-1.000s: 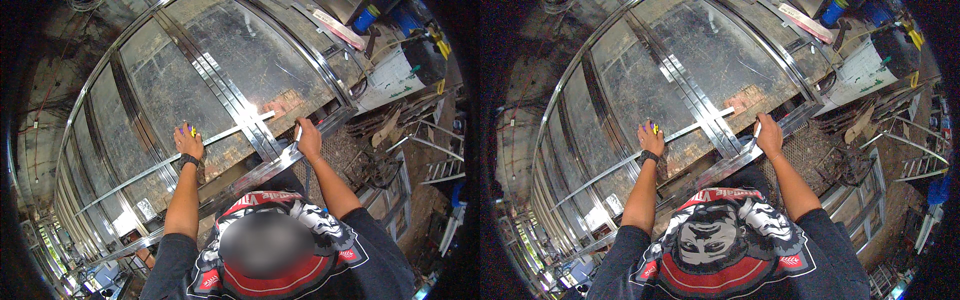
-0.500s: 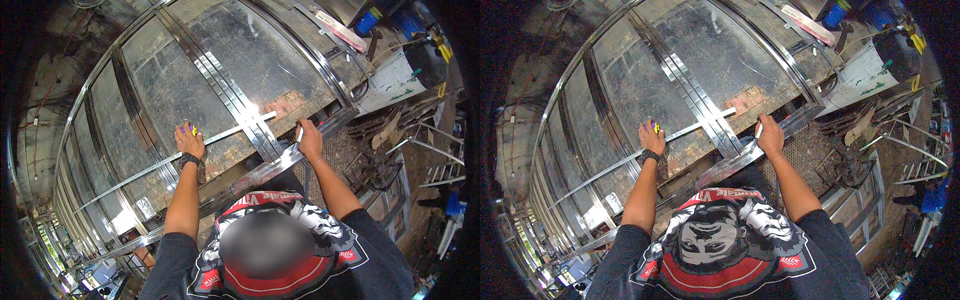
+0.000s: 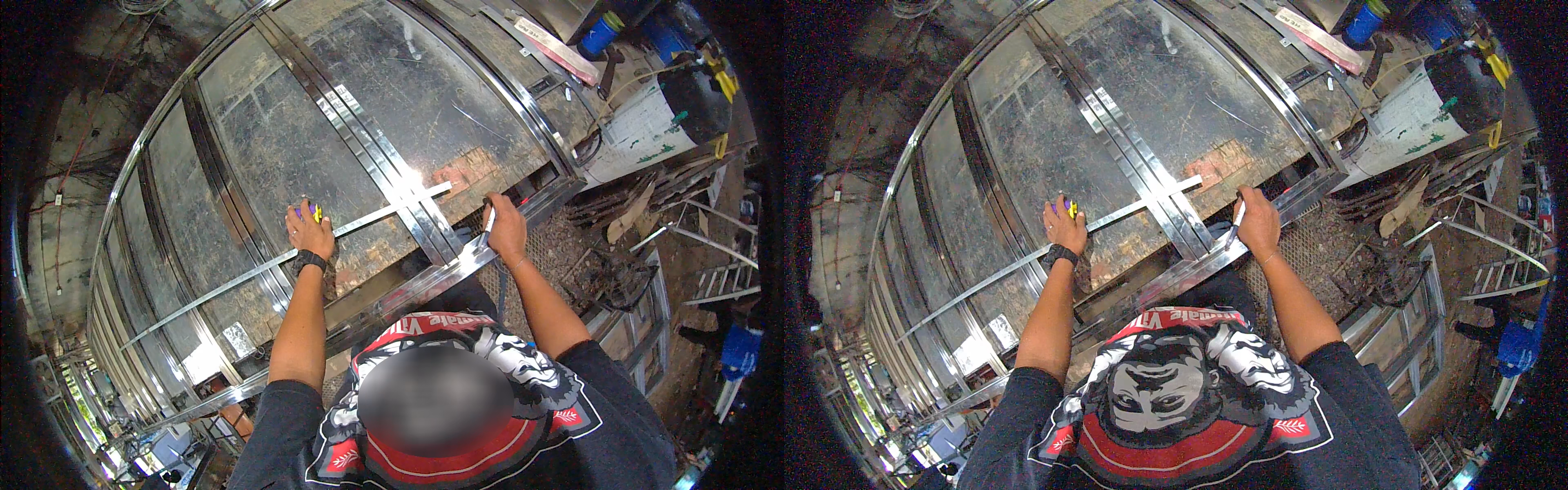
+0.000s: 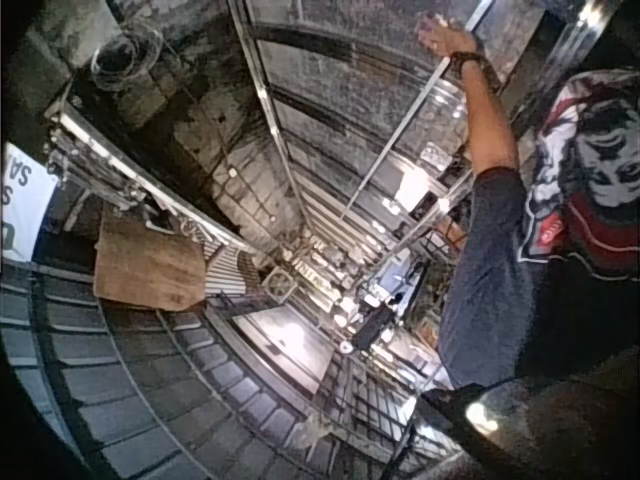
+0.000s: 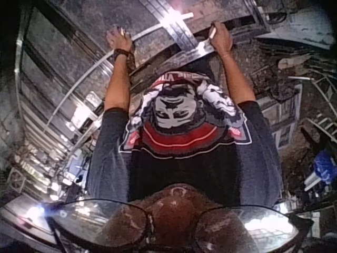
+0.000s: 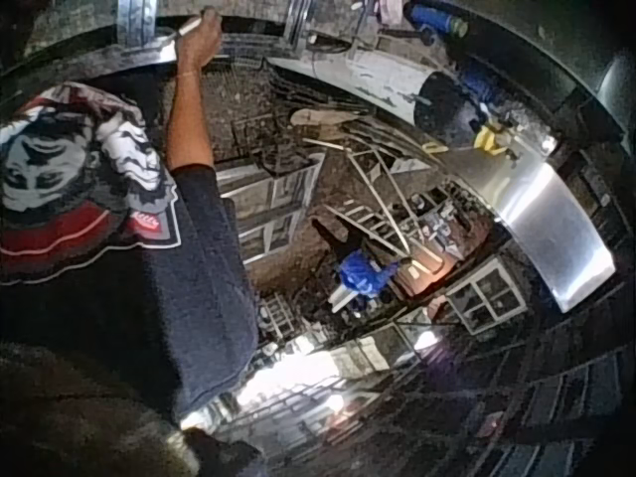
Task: The person measures and marks metal frame components on a workbench using a tape measure, ruler, and marker. They repeatedly position the tape measure and ruler, mark measurement points, and adjust the tools to ensure accuracy across multiple sections of the frame.
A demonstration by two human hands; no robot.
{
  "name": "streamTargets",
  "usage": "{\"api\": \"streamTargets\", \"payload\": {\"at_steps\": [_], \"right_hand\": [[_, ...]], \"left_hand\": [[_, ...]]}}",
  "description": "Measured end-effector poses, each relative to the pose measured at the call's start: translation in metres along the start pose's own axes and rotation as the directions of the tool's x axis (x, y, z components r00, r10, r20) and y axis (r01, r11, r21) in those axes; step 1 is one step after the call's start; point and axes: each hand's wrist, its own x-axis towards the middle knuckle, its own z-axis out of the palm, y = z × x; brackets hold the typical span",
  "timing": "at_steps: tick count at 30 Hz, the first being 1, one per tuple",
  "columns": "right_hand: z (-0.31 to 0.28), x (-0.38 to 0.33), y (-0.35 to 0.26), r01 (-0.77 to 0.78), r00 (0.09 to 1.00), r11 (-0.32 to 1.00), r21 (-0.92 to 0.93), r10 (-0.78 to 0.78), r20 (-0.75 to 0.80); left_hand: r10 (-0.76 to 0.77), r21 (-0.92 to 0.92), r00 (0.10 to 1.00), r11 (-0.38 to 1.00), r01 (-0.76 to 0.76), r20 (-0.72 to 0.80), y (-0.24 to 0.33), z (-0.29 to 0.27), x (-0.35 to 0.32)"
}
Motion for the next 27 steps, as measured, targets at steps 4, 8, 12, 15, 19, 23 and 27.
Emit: {"api": "streamTargets", "payload": {"at_steps": [4, 8, 12, 15, 19, 23, 27], "right_hand": [[0.0003, 0.0001, -0.0003, -0.002, 1.0, 1.0, 0.006, 0.002, -0.003], [0.0003, 0.0, 0.0002, -0.007, 1.0, 1.0, 0.005, 0.007, -0.007], [0.0005, -0.0002, 0.0004, -0.007, 1.0, 1.0, 0.003, 0.007, 0.003], [-0.0002, 0.0001, -0.0004, -0.007, 1.0, 1.0, 0.009, 0.007, 0.002], [-0.0003, 0.0004, -0.0004, -0.01, 1.0, 1.0, 0.004, 0.01, 0.005], [-0.0004, -0.0001, -0.0005, -0.014, 1.0, 1.0, -0.004, 0.014, 0.009], [0.0014, -0.0001, 0.0015, -0.004, 1.0, 1.0, -0.01, 0.004, 0.004]], "left_hand": [[-0.005, 0.003, 1.0, 1.0, 0.005, 0.002, 0.0007, -0.0006, -0.0005], [-0.009, -0.006, 1.0, 1.0, 0.009, 0.008, 0.0032, -0.0028, -0.0001], [-0.007, 0.01, 1.0, 1.0, 0.007, 0.009, 0.0021, -0.0028, 0.0006], [-0.012, 0.014, 1.0, 1.0, 0.012, 0.003, 0.0023, -0.0023, -0.0005], [-0.005, 0.008, 1.0, 1.0, 0.005, 0.002, 0.0026, -0.0031, -0.0004], [-0.011, 0.004, 1.0, 1.0, 0.011, 0.018, 0.0039, -0.0042, -0.0003], [-0.001, 0.008, 1.0, 1.0, 0.001, 0.009, 0.0024, -0.0027, 0.0006]]}}
